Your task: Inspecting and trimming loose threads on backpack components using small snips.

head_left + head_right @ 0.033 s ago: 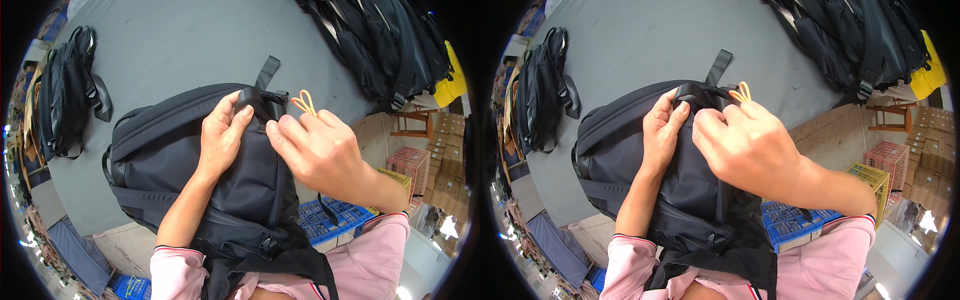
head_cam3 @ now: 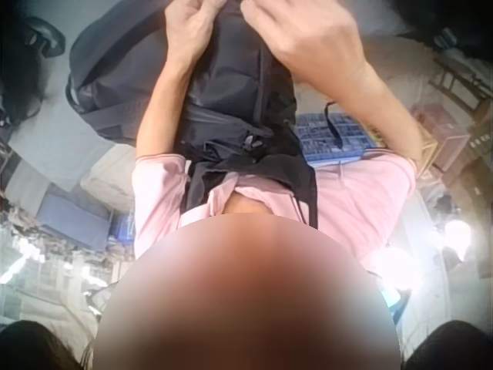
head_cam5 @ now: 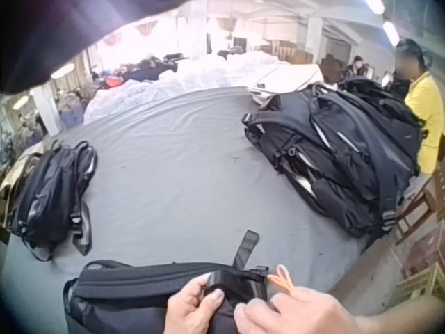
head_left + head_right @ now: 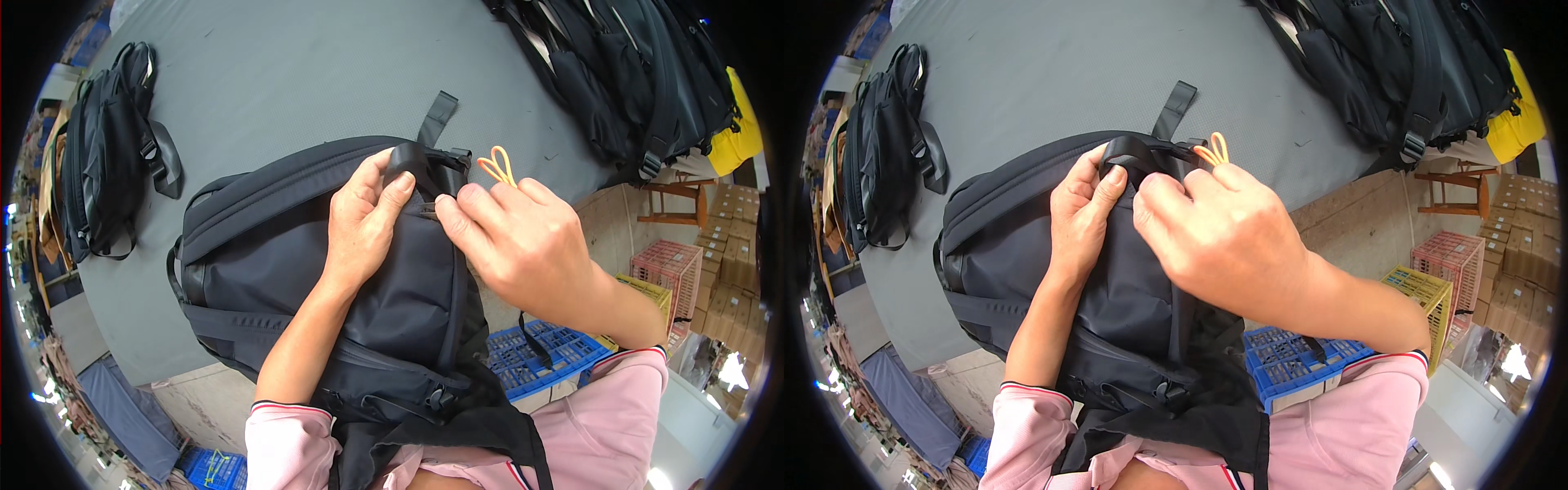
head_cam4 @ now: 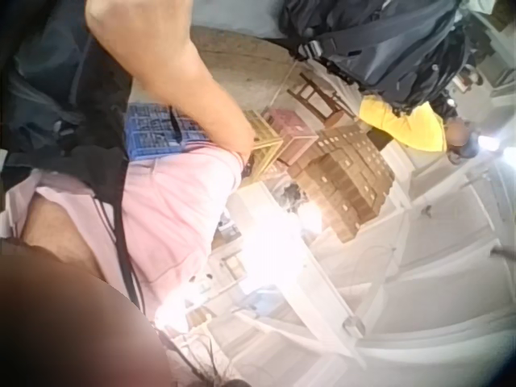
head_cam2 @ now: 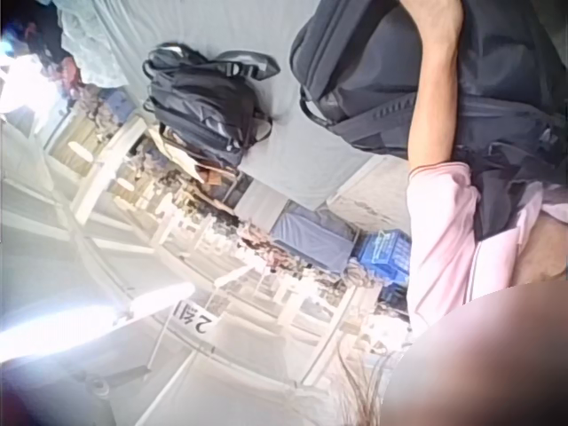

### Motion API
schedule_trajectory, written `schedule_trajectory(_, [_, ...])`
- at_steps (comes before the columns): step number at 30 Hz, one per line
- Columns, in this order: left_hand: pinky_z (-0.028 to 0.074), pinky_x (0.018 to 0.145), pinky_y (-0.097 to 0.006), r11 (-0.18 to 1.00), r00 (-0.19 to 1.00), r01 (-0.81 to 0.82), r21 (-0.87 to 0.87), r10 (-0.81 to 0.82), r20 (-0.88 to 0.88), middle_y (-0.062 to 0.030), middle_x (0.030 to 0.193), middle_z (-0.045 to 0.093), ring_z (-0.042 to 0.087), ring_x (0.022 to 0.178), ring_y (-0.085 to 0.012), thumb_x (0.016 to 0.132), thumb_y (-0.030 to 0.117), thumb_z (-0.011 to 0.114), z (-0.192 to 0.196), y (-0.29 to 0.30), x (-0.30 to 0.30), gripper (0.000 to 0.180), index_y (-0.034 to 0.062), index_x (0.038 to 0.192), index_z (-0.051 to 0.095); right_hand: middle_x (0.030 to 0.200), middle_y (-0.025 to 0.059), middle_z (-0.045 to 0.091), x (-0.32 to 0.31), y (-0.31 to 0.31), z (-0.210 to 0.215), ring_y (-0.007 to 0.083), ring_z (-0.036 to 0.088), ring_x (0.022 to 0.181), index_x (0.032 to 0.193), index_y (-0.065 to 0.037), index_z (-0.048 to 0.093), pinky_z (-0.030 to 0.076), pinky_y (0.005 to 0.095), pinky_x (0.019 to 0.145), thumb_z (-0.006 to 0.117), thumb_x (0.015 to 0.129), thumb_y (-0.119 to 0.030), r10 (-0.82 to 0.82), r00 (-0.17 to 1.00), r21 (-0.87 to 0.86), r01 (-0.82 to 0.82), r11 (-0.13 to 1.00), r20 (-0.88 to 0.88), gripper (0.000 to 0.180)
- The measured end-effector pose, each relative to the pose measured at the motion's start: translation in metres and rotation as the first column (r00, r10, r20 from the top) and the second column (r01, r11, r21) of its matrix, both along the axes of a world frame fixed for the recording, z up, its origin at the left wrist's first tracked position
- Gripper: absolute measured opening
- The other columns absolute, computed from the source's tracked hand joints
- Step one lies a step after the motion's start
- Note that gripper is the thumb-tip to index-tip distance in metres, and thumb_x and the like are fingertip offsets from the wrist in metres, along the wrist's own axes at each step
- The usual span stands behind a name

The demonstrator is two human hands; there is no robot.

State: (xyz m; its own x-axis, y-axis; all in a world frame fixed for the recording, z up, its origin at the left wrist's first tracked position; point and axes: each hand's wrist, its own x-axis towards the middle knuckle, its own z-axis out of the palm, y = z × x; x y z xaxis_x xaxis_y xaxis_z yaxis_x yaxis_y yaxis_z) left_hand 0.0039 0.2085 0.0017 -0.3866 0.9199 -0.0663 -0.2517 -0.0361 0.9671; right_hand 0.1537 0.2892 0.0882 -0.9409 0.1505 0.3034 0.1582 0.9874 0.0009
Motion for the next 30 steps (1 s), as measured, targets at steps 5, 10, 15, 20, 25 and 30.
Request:
schedule_trajectory(5, [0.044, 0.083, -0.021, 0.999, 0.999, -0.003, -0.039, 0.001, -0.050, -0.0023, 0.104, 0.062, 0.055, 0.093, -0.0064, 0.094, 0.011, 0.055, 0.001, -0.001, 0.000, 0.029, -0.0035, 0.120, 0.054, 0.081, 0.0057, 0.056, 0.007, 0.006, -0.009, 0.0207, 0.055, 0.064, 0.096, -0.001, 0.063, 0.042, 0.0303, 0.054, 0.065, 0.071, -0.008, -0.058, 0.996, -0.182, 0.045, 0.982, -0.069, 0.026])
schedule_trajectory(10, [0.044, 0.084, -0.021, 1.000, 1.000, -0.019, -0.010, 0.019, -0.007, -0.0019, 0.103, 0.061, 0.054, 0.093, -0.0060, 0.094, 0.010, 0.055, 0.001, 0.000, 0.000, 0.029, -0.0037, 0.119, 0.054, 0.081, 0.0063, 0.057, 0.010, 0.007, -0.001, 0.0212, 0.056, 0.064, 0.097, -0.002, 0.063, 0.042, 0.0306, 0.054, 0.063, 0.072, -0.004, -0.086, 0.995, -0.197, 0.076, 0.977, -0.042, 0.025])
schedule_trajectory(15, [0.043, 0.086, -0.021, 1.000, 1.000, -0.012, 0.012, 0.012, -0.002, -0.0021, 0.104, 0.061, 0.054, 0.095, -0.0066, 0.094, 0.009, 0.055, -0.001, 0.001, 0.000, 0.029, -0.0037, 0.120, 0.054, 0.080, 0.0061, 0.056, 0.005, 0.009, 0.004, 0.0200, 0.057, 0.064, 0.095, -0.002, 0.063, 0.041, 0.0303, 0.055, 0.061, 0.070, -0.004, -0.034, 0.999, -0.189, 0.036, 0.981, 0.013, 0.025])
schedule_trajectory(20, [0.043, 0.086, -0.022, 1.000, 1.000, -0.012, 0.014, 0.012, -0.010, -0.0025, 0.104, 0.062, 0.055, 0.095, -0.0067, 0.094, 0.010, 0.055, -0.003, 0.001, -0.001, 0.030, -0.0040, 0.120, 0.053, 0.080, 0.0059, 0.055, 0.000, 0.007, 0.006, 0.0182, 0.056, 0.065, 0.093, -0.002, 0.063, 0.041, 0.0297, 0.055, 0.060, 0.071, -0.006, -0.026, 0.999, -0.132, 0.028, 0.991, 0.019, 0.023])
schedule_trajectory(25, [0.044, 0.086, -0.022, 1.000, 1.000, -0.011, 0.015, 0.011, 0.002, -0.0030, 0.105, 0.062, 0.055, 0.096, -0.0072, 0.094, 0.010, 0.055, -0.003, 0.001, -0.001, 0.030, -0.0040, 0.121, 0.053, 0.080, 0.0051, 0.055, -0.002, 0.004, 0.011, 0.0165, 0.056, 0.066, 0.091, -0.002, 0.063, 0.042, 0.0290, 0.056, 0.060, 0.071, -0.008, -0.017, 0.998, -0.081, 0.022, 0.996, 0.053, 0.022])
schedule_trajectory(30, [0.044, 0.087, -0.022, 1.000, 1.000, -0.009, 0.017, 0.009, 0.012, -0.0034, 0.106, 0.062, 0.055, 0.097, -0.0077, 0.094, 0.011, 0.055, -0.004, 0.001, -0.001, 0.031, -0.0041, 0.121, 0.053, 0.081, 0.0046, 0.054, -0.003, 0.005, 0.013, 0.0163, 0.056, 0.067, 0.090, -0.002, 0.062, 0.042, 0.0287, 0.057, 0.060, 0.070, -0.010, -0.016, 0.993, -0.047, 0.022, 0.999, 0.115, 0.022])
